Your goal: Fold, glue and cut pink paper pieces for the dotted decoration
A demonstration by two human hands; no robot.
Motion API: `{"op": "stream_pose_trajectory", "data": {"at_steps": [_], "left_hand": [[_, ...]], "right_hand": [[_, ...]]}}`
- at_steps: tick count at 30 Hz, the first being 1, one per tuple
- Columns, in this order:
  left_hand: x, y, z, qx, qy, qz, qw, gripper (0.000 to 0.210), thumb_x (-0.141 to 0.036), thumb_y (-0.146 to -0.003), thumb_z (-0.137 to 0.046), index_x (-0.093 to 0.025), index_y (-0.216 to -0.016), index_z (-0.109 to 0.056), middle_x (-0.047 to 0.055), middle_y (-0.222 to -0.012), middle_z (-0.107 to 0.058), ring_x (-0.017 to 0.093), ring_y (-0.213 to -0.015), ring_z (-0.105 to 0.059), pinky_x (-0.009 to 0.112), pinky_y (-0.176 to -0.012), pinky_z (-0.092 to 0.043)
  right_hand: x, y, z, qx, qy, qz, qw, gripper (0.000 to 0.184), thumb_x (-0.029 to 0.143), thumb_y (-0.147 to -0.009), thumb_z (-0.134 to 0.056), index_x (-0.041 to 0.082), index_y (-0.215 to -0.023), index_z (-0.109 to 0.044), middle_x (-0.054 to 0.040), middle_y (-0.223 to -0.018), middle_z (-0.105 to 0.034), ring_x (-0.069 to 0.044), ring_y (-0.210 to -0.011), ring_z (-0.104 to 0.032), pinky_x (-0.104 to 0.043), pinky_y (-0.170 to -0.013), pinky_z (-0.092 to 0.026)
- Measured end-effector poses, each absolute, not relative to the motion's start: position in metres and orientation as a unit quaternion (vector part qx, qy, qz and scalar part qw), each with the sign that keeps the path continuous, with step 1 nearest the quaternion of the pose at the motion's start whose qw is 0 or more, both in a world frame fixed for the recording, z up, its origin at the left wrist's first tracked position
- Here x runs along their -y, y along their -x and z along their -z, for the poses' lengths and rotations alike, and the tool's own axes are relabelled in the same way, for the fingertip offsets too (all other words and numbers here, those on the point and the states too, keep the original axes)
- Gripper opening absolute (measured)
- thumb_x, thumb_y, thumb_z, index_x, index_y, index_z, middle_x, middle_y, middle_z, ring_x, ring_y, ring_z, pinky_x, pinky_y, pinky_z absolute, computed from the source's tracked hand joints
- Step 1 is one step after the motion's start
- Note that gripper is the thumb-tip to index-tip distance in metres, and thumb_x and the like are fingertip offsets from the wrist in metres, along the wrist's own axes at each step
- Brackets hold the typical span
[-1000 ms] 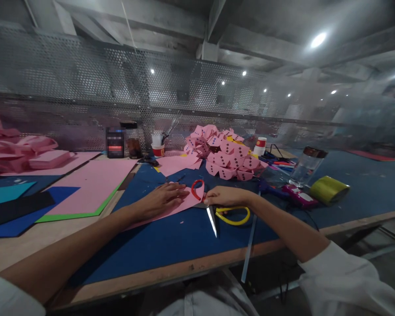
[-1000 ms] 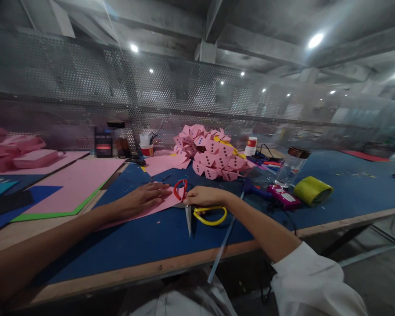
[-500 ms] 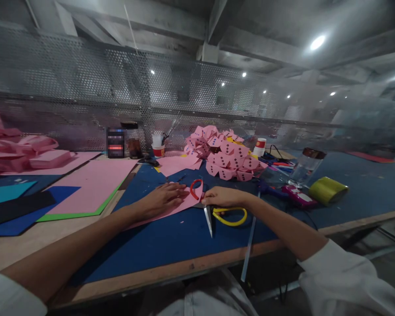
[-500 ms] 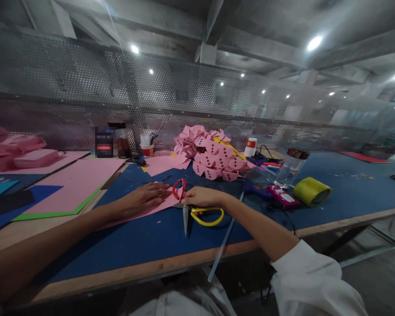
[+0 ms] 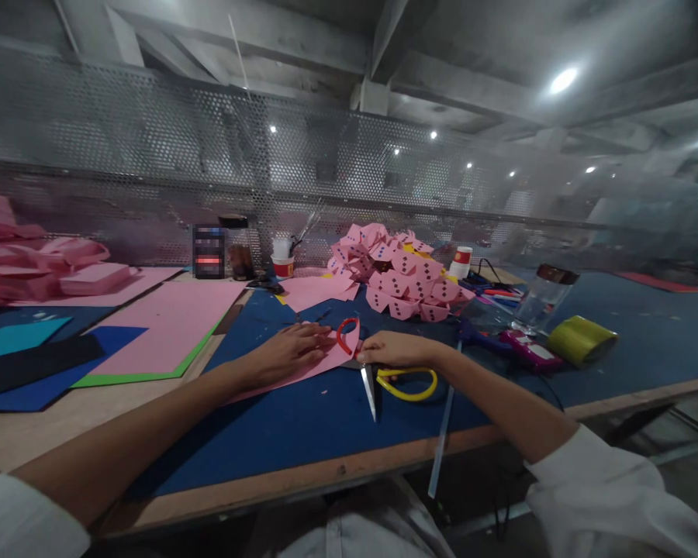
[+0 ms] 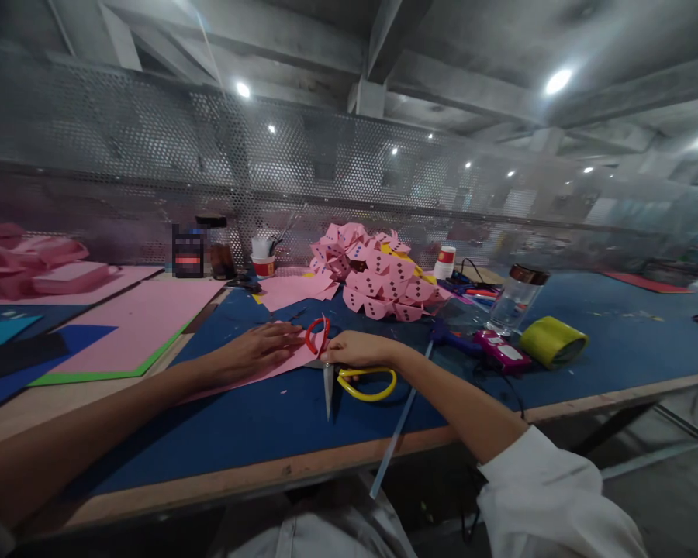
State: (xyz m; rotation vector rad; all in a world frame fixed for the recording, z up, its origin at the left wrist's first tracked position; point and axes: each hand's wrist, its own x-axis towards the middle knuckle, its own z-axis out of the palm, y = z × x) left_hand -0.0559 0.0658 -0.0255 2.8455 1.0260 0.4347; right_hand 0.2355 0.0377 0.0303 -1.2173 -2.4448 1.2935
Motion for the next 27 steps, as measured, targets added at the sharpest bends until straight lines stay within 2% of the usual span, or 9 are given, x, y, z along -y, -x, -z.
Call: {"op": "stream_pose_trajectory", "data": {"at_steps": [8, 14, 17, 21, 27], "left_hand": [[-0.066, 0.0548, 0.0262, -0.336, -0.93, -0.146, 0.039, 0.048, -0.049, -0.109, -0.037, -0.032, -0.148, -0.06, 0.003, -0.159, -0.054, 0.027, -0.149, -0.045, 0.045, -0.125, -0.029], [-0.0685, 0.0519, 0.0277, -0.337, -0.929, -0.15, 0.037, 0.047, -0.049, -0.109, -0.036, -0.033, -0.147, -0.06, 0.004, -0.16, -0.053, 0.028, -0.148, -0.045, 0.046, -0.125, -0.029], [-0.0689, 0.0529, 0.0259, -0.34, -0.927, -0.154, 0.041, 0.049, -0.052, -0.11, -0.035, -0.035, -0.15, -0.057, 0.003, -0.16, -0.052, 0.027, -0.148, -0.046, 0.043, -0.123, -0.032], [-0.0687, 0.0569, 0.025, -0.348, -0.925, -0.15, 0.044, 0.049, -0.053, -0.11, -0.033, -0.035, -0.148, -0.059, 0.002, -0.159, -0.054, 0.026, -0.146, -0.047, 0.043, -0.123, -0.031], [-0.0686, 0.0584, 0.0273, -0.352, -0.923, -0.148, 0.04, 0.049, -0.054, -0.109, -0.034, -0.035, -0.146, -0.061, 0.003, -0.159, -0.054, 0.027, -0.146, -0.047, 0.045, -0.123, -0.031]], "right_hand": [[-0.0346, -0.2362, -0.0317, 0.792, 0.398, -0.459, 0.065, 0.04, 0.054, -0.092, -0.057, 0.02, -0.075, -0.046, 0.0069, -0.064, -0.035, -0.009, -0.055, -0.036, -0.023, -0.053, -0.031], [-0.04, -0.2392, -0.0321, 0.822, 0.387, -0.415, 0.054, 0.044, 0.058, -0.092, -0.055, 0.02, -0.073, -0.042, 0.0062, -0.064, -0.035, -0.009, -0.057, -0.036, -0.023, -0.053, -0.024], [-0.0417, -0.2401, -0.0324, 0.829, 0.384, -0.403, 0.051, 0.045, 0.059, -0.093, -0.054, 0.02, -0.074, -0.042, 0.0059, -0.064, -0.035, -0.009, -0.058, -0.034, -0.023, -0.053, -0.022], [-0.0408, -0.2393, -0.0329, 0.835, 0.379, -0.395, 0.05, 0.045, 0.058, -0.094, -0.054, 0.02, -0.072, -0.043, 0.0059, -0.065, -0.034, -0.009, -0.058, -0.033, -0.023, -0.053, -0.025], [-0.0349, -0.2345, -0.0334, 0.791, 0.409, -0.45, 0.064, 0.048, 0.061, -0.089, -0.06, 0.021, -0.072, -0.041, 0.008, -0.061, -0.032, -0.009, -0.052, -0.035, -0.022, -0.051, -0.032]]}}
